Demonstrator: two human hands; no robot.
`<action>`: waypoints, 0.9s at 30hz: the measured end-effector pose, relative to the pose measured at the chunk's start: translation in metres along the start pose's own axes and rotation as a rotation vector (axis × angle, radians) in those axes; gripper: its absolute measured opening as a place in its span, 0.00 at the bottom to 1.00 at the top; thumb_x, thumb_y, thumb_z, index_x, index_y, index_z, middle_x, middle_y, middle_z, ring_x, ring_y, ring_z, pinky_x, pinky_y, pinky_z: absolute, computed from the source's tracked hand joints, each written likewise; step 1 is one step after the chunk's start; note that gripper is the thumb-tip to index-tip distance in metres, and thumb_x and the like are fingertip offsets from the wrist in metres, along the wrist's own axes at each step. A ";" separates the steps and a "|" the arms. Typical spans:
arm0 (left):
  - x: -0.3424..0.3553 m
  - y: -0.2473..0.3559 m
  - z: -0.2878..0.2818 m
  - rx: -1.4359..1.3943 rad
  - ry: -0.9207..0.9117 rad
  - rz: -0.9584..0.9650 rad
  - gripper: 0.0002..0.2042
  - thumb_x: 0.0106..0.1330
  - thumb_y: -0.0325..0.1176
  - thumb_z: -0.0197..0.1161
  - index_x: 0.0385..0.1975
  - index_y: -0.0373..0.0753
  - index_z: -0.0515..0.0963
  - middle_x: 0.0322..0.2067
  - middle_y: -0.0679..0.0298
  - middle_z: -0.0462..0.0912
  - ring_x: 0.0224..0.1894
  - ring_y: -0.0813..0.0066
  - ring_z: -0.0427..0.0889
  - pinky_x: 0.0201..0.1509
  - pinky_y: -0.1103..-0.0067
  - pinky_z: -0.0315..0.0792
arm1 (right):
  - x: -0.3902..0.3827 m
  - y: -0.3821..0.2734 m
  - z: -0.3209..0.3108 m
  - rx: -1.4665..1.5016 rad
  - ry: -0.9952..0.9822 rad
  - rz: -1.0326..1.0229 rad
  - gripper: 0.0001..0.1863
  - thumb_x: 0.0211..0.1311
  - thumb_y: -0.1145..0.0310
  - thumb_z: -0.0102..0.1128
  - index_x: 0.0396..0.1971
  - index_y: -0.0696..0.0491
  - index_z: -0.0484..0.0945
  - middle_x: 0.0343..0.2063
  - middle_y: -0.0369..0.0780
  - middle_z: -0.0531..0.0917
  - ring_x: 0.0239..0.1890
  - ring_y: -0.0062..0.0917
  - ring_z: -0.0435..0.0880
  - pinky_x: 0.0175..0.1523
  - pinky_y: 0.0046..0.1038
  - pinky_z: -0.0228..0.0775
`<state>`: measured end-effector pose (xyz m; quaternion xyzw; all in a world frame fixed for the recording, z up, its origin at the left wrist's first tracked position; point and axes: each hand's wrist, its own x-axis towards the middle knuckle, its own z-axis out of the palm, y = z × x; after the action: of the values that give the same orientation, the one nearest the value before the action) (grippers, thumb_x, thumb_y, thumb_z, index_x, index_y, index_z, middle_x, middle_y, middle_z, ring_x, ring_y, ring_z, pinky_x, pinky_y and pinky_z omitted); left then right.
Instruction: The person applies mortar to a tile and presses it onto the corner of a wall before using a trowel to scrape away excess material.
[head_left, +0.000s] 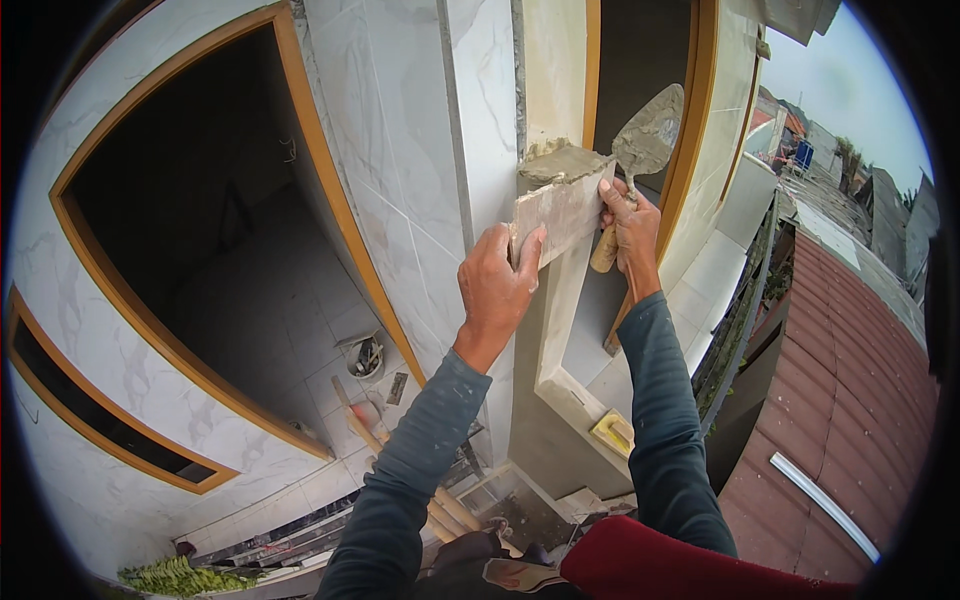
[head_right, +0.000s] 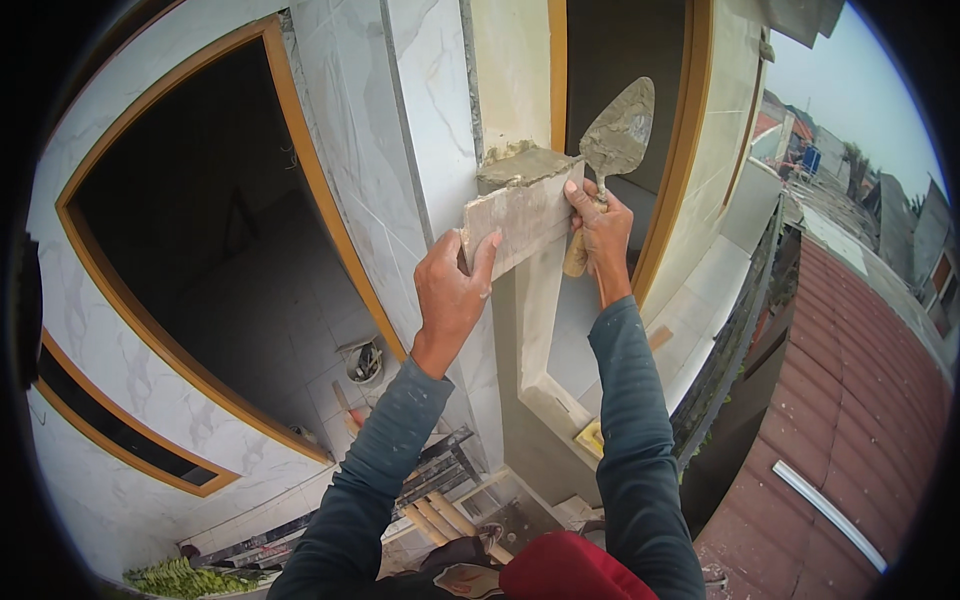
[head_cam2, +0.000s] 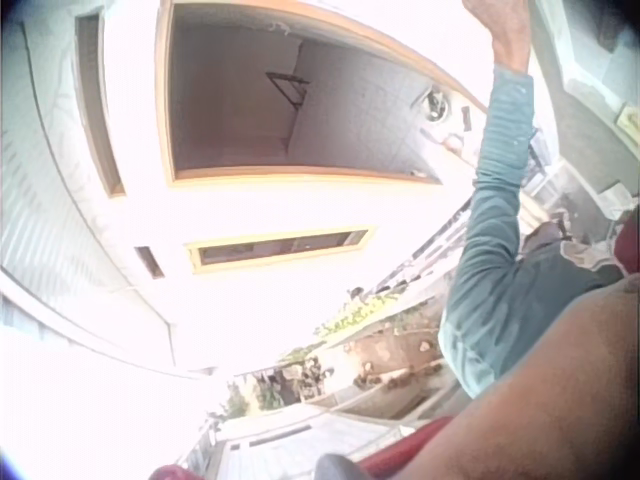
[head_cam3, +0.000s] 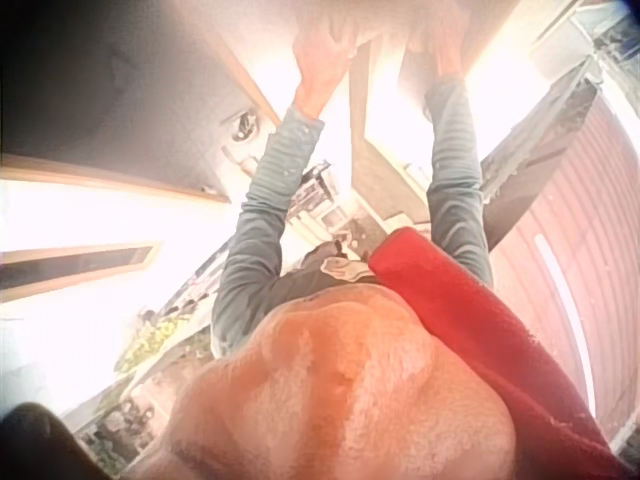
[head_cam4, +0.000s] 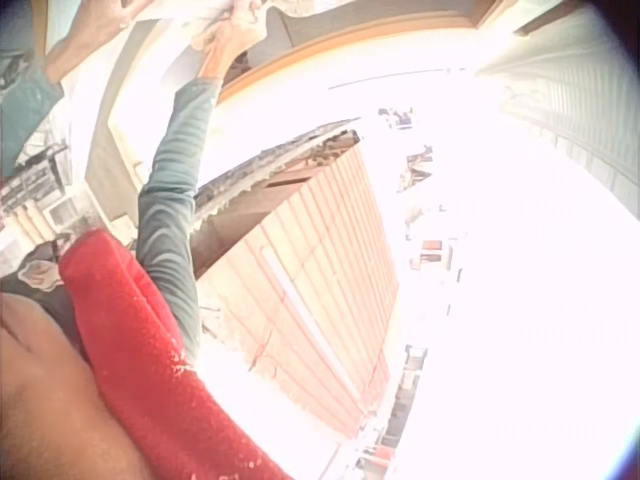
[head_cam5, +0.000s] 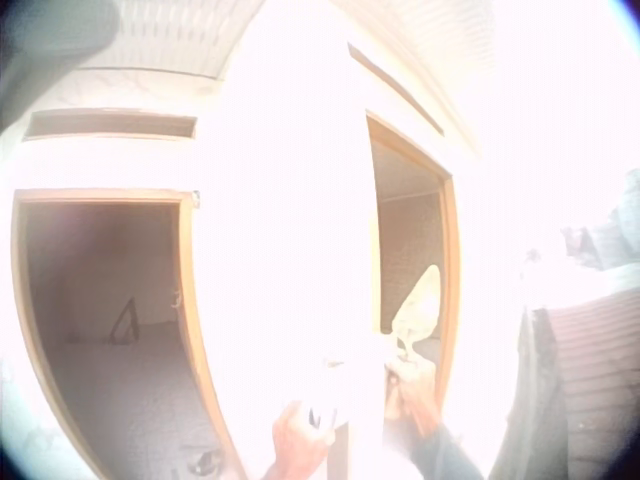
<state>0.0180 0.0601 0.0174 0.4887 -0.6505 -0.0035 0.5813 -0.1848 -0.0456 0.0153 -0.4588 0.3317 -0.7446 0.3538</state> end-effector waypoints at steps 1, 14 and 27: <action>0.000 0.000 0.004 -0.002 -0.009 0.001 0.18 0.67 0.41 0.71 0.26 0.34 0.72 0.23 0.54 0.74 0.24 0.53 0.74 0.31 0.62 0.67 | 0.001 0.000 -0.002 -0.002 0.009 0.003 0.24 0.57 0.62 0.80 0.47 0.65 0.84 0.25 0.32 0.82 0.21 0.13 0.74 0.28 0.18 0.68; -0.060 -0.010 -0.018 -0.142 0.044 0.109 0.19 0.69 0.36 0.71 0.24 0.32 0.70 0.21 0.56 0.69 0.21 0.61 0.67 0.27 0.68 0.63 | -0.079 0.004 -0.033 -0.084 0.106 0.036 0.22 0.66 0.58 0.71 0.49 0.61 0.84 0.25 0.31 0.78 0.22 0.14 0.74 0.29 0.19 0.67; -0.194 -0.089 -0.155 -0.088 0.113 -0.375 0.13 0.72 0.37 0.69 0.36 0.31 0.81 0.28 0.70 0.80 0.31 0.84 0.72 0.34 0.81 0.67 | -0.078 -0.012 -0.046 -0.029 -0.268 0.350 0.22 0.79 0.51 0.52 0.34 0.56 0.77 0.22 0.31 0.74 0.20 0.15 0.72 0.26 0.20 0.65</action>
<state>0.1622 0.2251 -0.1297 0.5749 -0.5134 -0.1127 0.6270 -0.2039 0.0328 -0.0262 -0.4940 0.3671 -0.5993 0.5119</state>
